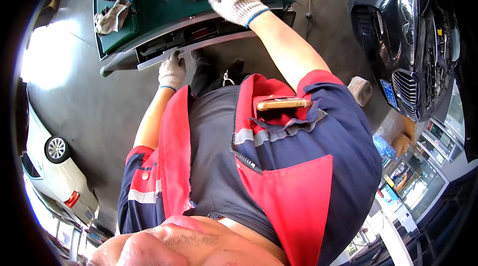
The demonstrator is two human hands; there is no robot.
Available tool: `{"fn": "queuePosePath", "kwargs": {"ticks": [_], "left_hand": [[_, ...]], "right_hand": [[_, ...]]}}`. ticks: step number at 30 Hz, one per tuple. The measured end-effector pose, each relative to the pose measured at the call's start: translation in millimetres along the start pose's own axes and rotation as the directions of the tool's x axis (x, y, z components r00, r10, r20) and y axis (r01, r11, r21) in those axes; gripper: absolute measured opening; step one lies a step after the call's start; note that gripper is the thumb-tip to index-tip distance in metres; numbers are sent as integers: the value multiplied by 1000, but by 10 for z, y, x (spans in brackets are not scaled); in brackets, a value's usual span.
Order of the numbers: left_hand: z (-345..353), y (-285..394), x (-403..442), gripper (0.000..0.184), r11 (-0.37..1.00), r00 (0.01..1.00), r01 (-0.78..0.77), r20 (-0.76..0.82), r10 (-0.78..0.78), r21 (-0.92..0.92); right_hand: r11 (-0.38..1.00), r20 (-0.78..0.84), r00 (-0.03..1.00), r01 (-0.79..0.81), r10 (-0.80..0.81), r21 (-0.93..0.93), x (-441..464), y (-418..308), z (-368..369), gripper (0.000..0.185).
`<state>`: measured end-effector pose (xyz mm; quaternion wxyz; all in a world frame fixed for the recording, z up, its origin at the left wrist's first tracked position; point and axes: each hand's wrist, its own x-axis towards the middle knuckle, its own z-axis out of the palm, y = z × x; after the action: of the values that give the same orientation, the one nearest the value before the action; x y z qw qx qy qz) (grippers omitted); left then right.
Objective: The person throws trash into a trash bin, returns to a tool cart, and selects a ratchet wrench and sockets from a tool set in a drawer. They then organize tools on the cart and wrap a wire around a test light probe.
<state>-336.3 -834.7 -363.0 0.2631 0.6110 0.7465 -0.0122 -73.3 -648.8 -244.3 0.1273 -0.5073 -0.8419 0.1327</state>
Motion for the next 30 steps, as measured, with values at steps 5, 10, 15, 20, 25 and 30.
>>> {"fn": "queuePosePath", "kwargs": {"ticks": [5, 10, 15, 20, 25, 30], "left_hand": [[-370, 103, 13, 43, 966, 992, 76, 121, -47, -246], [-1039, 141, 38, 32, 843, 979, -161, -189, 72, -513], [-1767, 56, 147, 24, 811, 536, -571, -805, 255, -124], [-2423, -33, 653, 24, 835, 494, -522, -737, 461, 173], [-2290, -27, 992, 30, 880, 505, -393, -738, 448, 266], [-2313, 11, 992, 41, 896, 583, -380, -692, 426, 231]], "right_hand": [[847, -153, 988, -60, -26, -528, 416, 433, -366, 28], [852, 71, 981, -120, 181, -510, 601, 1007, -624, 39], [978, 217, 954, -194, 205, -73, 660, 826, -1762, 45], [889, -61, 940, -294, 335, 352, 1312, 472, -2559, 31], [979, -524, 829, -138, 197, 150, 2116, 399, -2628, 40], [955, -497, 824, -168, 272, 244, 2834, 499, -2410, 38]]}}
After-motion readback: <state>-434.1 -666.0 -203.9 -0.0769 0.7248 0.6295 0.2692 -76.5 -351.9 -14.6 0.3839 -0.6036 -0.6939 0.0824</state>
